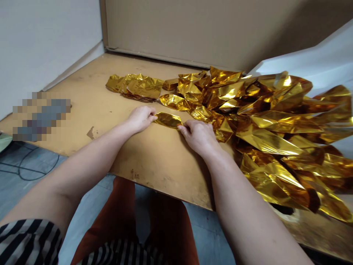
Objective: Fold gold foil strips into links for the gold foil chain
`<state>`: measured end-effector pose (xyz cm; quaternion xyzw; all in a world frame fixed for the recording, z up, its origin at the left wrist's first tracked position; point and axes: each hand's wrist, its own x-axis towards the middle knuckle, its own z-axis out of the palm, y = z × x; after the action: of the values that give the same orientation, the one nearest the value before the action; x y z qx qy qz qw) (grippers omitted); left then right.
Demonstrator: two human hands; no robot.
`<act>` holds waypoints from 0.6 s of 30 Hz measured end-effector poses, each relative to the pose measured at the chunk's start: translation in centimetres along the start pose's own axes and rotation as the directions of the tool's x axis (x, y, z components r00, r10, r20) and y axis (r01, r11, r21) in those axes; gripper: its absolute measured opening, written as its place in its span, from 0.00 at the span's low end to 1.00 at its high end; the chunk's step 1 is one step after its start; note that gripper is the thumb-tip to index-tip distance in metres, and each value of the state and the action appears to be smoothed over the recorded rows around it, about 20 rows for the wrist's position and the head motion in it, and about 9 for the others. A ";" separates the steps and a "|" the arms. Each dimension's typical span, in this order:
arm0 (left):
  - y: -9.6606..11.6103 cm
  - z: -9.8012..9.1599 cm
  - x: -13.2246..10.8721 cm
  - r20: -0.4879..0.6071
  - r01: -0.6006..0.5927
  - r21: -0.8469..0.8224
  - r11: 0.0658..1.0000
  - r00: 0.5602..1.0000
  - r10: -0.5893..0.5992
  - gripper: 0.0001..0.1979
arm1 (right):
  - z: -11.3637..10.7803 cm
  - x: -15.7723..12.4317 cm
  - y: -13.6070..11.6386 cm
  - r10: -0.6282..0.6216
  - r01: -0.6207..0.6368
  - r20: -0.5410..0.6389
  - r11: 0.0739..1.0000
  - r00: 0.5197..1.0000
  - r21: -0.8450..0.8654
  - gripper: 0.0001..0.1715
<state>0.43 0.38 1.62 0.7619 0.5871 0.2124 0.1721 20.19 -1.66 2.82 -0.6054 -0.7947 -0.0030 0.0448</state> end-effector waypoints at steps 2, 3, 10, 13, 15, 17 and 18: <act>0.1 -0.1 0.0 0.002 0.024 0.026 0.999 1.000 -0.024 0.07 | 0.0 0.0 -0.1 0.024 -0.024 0.012 1.000 1.000 0.001 0.16; 0.1 -0.1 0.1 0.000 0.028 0.042 0.999 1.000 -0.028 0.07 | 0.0 0.1 -0.1 0.032 -0.032 0.014 0.999 0.999 0.004 0.16; -0.5 0.4 0.2 -0.066 -0.124 0.197 0.973 0.988 0.139 0.07 | 0.0 0.2 -0.2 0.100 -0.100 0.008 0.995 0.995 0.018 0.15; -0.3 0.4 0.0 -0.061 -0.219 0.262 0.940 0.968 0.243 0.09 | 0.1 0.1 -0.2 0.102 -0.102 -0.009 0.995 0.995 0.020 0.15; -0.1 0.4 -0.3 -0.012 -0.310 0.274 0.911 0.946 0.325 0.11 | 0.1 0.1 -0.3 0.116 -0.115 -0.011 0.993 0.993 0.016 0.15; 0.1 0.4 -0.4 0.068 -0.426 0.255 0.868 0.903 0.424 0.12 | 0.2 0.2 -0.2 0.132 -0.132 -0.010 0.991 0.991 0.010 0.15; 0.1 0.4 -0.5 0.106 -0.478 0.236 0.846 0.878 0.467 0.13 | 0.3 0.2 -0.1 0.133 -0.133 -0.015 0.991 0.991 0.009 0.14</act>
<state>0.58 -0.11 1.28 0.9031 0.4000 0.1540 0.0280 20.01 -1.51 2.53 -0.6569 -0.7521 -0.0016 0.0533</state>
